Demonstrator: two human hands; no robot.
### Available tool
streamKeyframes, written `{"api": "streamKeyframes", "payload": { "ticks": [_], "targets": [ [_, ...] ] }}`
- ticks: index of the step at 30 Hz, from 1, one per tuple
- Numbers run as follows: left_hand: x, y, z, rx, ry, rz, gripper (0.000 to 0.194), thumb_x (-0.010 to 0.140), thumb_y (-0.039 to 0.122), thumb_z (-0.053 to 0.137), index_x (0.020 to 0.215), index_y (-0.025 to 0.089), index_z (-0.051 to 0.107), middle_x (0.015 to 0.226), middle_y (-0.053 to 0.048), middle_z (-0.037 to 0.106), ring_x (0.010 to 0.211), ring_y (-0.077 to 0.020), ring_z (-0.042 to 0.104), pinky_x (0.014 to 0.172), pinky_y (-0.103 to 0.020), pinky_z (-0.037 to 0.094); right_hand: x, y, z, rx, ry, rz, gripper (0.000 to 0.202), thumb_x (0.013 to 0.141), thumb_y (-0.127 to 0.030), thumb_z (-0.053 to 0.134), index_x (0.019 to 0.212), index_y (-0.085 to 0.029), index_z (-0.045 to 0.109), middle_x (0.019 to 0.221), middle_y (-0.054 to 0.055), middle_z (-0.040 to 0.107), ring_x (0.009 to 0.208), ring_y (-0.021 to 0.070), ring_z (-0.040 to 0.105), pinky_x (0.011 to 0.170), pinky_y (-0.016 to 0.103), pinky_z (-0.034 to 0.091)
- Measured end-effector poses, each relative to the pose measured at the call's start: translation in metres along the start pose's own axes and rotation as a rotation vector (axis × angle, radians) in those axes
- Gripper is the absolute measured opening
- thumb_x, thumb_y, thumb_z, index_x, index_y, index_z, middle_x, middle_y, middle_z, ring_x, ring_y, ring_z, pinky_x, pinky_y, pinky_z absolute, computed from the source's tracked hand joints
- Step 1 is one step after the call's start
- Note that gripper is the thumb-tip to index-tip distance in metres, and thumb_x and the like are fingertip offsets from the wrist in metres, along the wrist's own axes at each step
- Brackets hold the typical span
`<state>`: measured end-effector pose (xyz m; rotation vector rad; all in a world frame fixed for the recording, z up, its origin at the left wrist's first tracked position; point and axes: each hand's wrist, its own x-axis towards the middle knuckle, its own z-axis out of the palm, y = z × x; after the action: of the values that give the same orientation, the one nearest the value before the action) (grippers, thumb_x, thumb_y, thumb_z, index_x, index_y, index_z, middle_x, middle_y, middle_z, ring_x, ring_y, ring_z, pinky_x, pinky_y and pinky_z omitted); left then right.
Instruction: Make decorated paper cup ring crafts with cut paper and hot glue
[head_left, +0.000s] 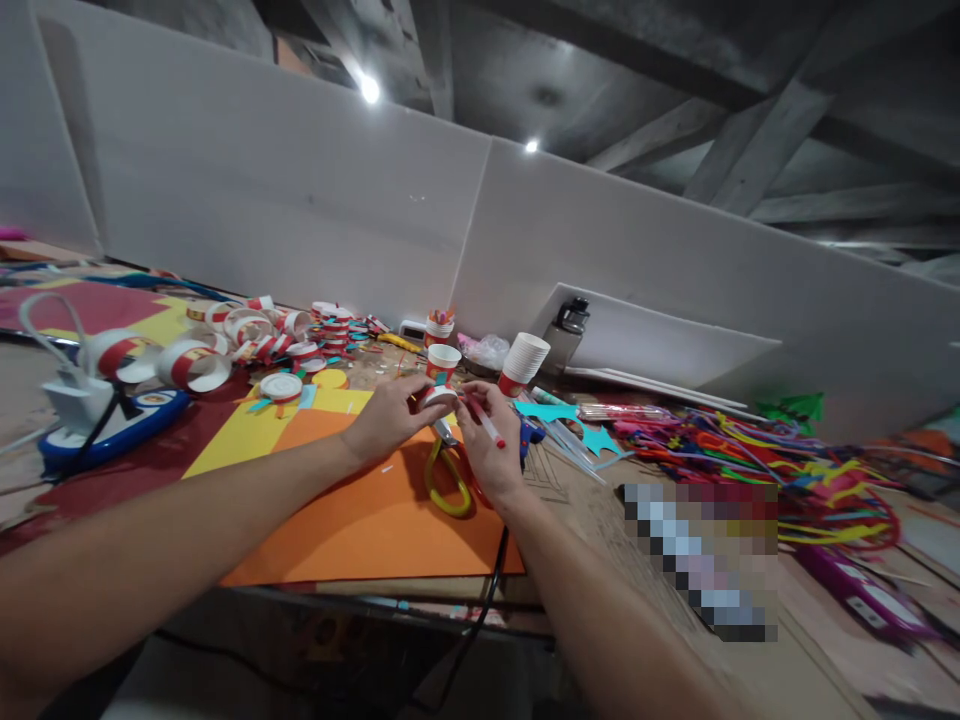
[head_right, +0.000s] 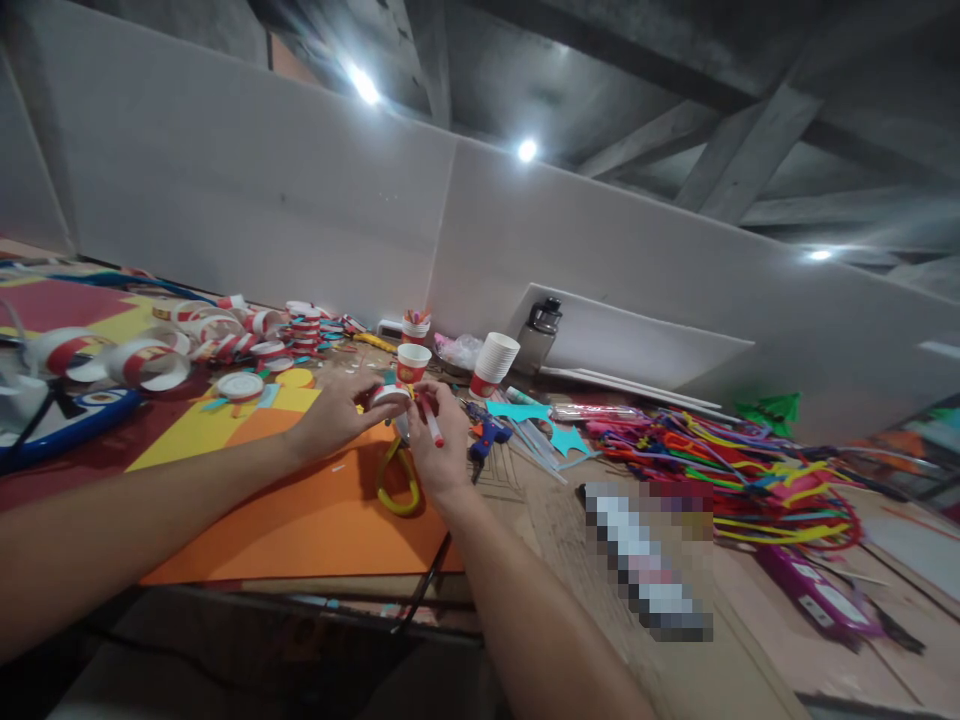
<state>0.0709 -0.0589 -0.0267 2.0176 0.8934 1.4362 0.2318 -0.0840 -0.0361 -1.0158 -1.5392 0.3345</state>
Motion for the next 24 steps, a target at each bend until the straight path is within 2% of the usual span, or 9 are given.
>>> {"api": "streamKeyframes", "payload": {
  "ticks": [4, 7, 10, 13, 16, 19, 22, 24],
  "targets": [
    [-0.001, -0.004, 0.000, 0.106, -0.078, -0.023, 0.016, 0.075, 0.029, 0.069, 0.084, 0.016, 0.063, 0.073, 0.000, 0.060, 0.063, -0.0128, 0.047, 0.061, -0.024, 0.035, -0.001, 0.002, -0.001, 0.001, -0.028, -0.007, 0.020, 0.081, -0.023, 0.058, 0.101, -0.020, 0.061, 0.094, 0.003, 0.068, 0.085, 0.0169, 0.063, 0.079, 0.030, 0.050],
    [0.000, -0.007, -0.001, 0.079, -0.160, -0.055, 0.025, 0.076, 0.035, 0.068, 0.090, 0.015, 0.060, 0.077, 0.000, 0.059, 0.066, -0.0131, 0.051, 0.061, -0.025, 0.039, -0.001, 0.003, -0.002, 0.011, -0.032, -0.015, 0.022, 0.080, -0.022, 0.057, 0.102, -0.020, 0.060, 0.094, 0.003, 0.067, 0.084, 0.0167, 0.063, 0.078, 0.029, 0.049],
    [0.003, -0.012, -0.003, -0.157, -0.275, -0.148, 0.035, 0.074, 0.040, 0.071, 0.094, 0.015, 0.057, 0.083, -0.001, 0.059, 0.071, -0.0136, 0.055, 0.064, -0.025, 0.043, 0.000, 0.004, -0.002, 0.011, -0.015, -0.009, 0.020, 0.080, -0.026, 0.057, 0.099, -0.020, 0.061, 0.091, 0.002, 0.067, 0.082, 0.0167, 0.062, 0.076, 0.029, 0.049],
    [0.007, -0.020, -0.005, -0.419, -0.376, -0.250, 0.041, 0.075, 0.046, 0.072, 0.097, 0.014, 0.057, 0.085, -0.003, 0.061, 0.073, -0.0129, 0.056, 0.063, -0.024, 0.043, 0.002, 0.003, -0.001, 0.051, -0.013, 0.066, 0.019, 0.080, -0.028, 0.057, 0.097, -0.019, 0.061, 0.091, 0.003, 0.068, 0.081, 0.0169, 0.063, 0.073, 0.029, 0.050],
    [0.009, -0.027, -0.006, -0.607, -0.403, -0.331, 0.048, 0.071, 0.050, 0.076, 0.099, 0.014, 0.059, 0.085, -0.003, 0.062, 0.071, -0.0112, 0.056, 0.060, -0.022, 0.042, 0.004, 0.002, 0.000, 0.056, -0.013, 0.144, 0.020, 0.078, -0.029, 0.061, 0.094, -0.018, 0.062, 0.090, 0.004, 0.069, 0.079, 0.0170, 0.063, 0.071, 0.028, 0.051],
    [0.010, -0.030, -0.008, -0.747, -0.377, -0.443, 0.052, 0.066, 0.052, 0.079, 0.097, 0.015, 0.059, 0.083, -0.002, 0.061, 0.070, -0.0109, 0.058, 0.058, -0.021, 0.043, 0.007, 0.002, 0.000, 0.089, -0.014, 0.205, 0.021, 0.076, -0.031, 0.064, 0.092, -0.017, 0.062, 0.087, 0.004, 0.068, 0.076, 0.0167, 0.063, 0.068, 0.028, 0.050],
    [0.013, -0.030, -0.013, -0.776, -0.343, -0.616, 0.050, 0.064, 0.055, 0.079, 0.087, 0.016, 0.058, 0.074, -0.001, 0.060, 0.066, -0.0129, 0.060, 0.056, -0.022, 0.046, 0.012, 0.002, -0.004, 0.123, 0.025, 0.258, 0.023, 0.075, -0.034, 0.064, 0.090, -0.017, 0.061, 0.083, 0.003, 0.067, 0.071, 0.0158, 0.061, 0.065, 0.028, 0.050],
    [0.016, -0.029, -0.020, -0.727, -0.388, -0.721, 0.046, 0.065, 0.052, 0.080, 0.084, 0.015, 0.059, 0.070, -0.002, 0.061, 0.062, -0.0139, 0.061, 0.054, -0.024, 0.047, 0.015, 0.002, -0.007, 0.109, 0.063, 0.270, 0.023, 0.074, -0.033, 0.065, 0.088, -0.016, 0.061, 0.079, 0.003, 0.066, 0.068, 0.0154, 0.060, 0.061, 0.027, 0.049]
  ]
}}
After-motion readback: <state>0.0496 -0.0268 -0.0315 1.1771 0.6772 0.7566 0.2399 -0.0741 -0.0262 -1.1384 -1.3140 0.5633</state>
